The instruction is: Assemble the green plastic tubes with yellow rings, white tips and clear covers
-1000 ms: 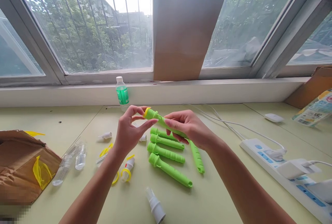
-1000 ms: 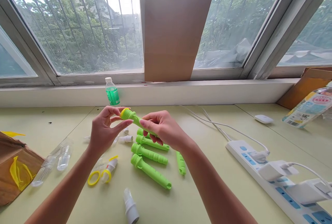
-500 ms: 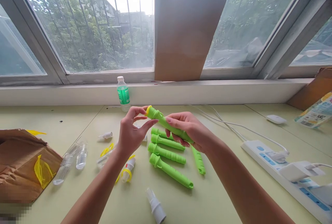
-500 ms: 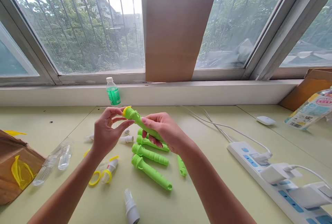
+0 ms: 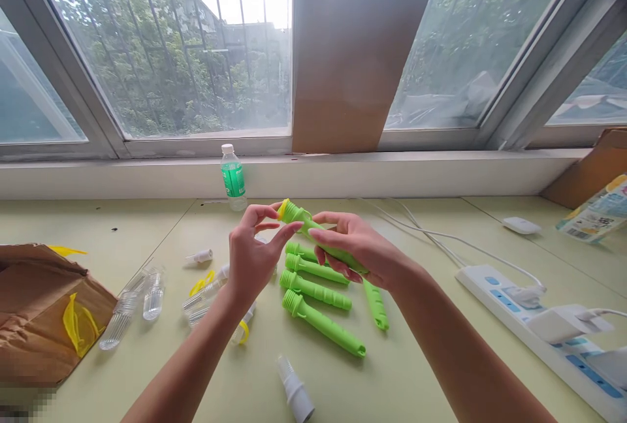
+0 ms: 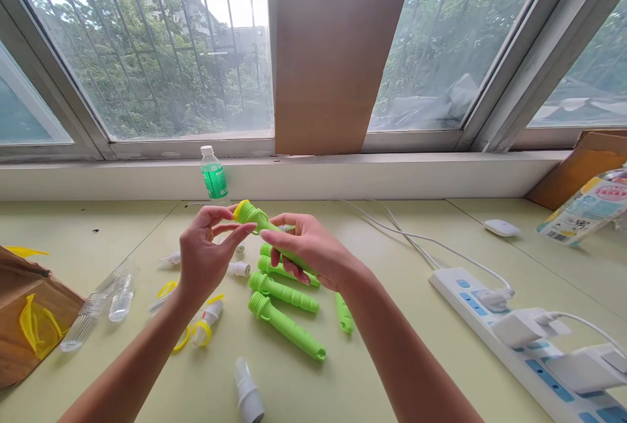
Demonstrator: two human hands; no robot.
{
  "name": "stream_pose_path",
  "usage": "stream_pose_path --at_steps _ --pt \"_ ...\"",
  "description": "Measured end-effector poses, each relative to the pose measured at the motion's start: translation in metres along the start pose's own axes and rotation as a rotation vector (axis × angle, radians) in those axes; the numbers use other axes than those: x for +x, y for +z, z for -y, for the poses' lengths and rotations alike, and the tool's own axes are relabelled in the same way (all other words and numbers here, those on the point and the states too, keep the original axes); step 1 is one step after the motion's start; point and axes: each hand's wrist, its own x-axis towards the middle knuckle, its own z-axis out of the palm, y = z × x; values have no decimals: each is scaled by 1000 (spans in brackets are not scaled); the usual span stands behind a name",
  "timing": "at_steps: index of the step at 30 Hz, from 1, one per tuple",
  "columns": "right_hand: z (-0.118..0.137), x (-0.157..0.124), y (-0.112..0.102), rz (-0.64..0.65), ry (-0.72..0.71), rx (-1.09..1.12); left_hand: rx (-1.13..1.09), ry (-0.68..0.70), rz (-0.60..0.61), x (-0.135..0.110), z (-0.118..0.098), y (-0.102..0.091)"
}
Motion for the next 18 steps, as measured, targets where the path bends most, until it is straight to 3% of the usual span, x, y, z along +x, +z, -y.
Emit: stream_pose_path --at_steps 9,13,18 --pt "-2 4 6 -173 -249 -332 87 121 6 -1 2 -3" --pt "-1 2 1 -172 -269 -420 140 183 54 0 5 -3" --pt "-1 0 -1 -97 -212 -368 161 193 86 0 3 -4"
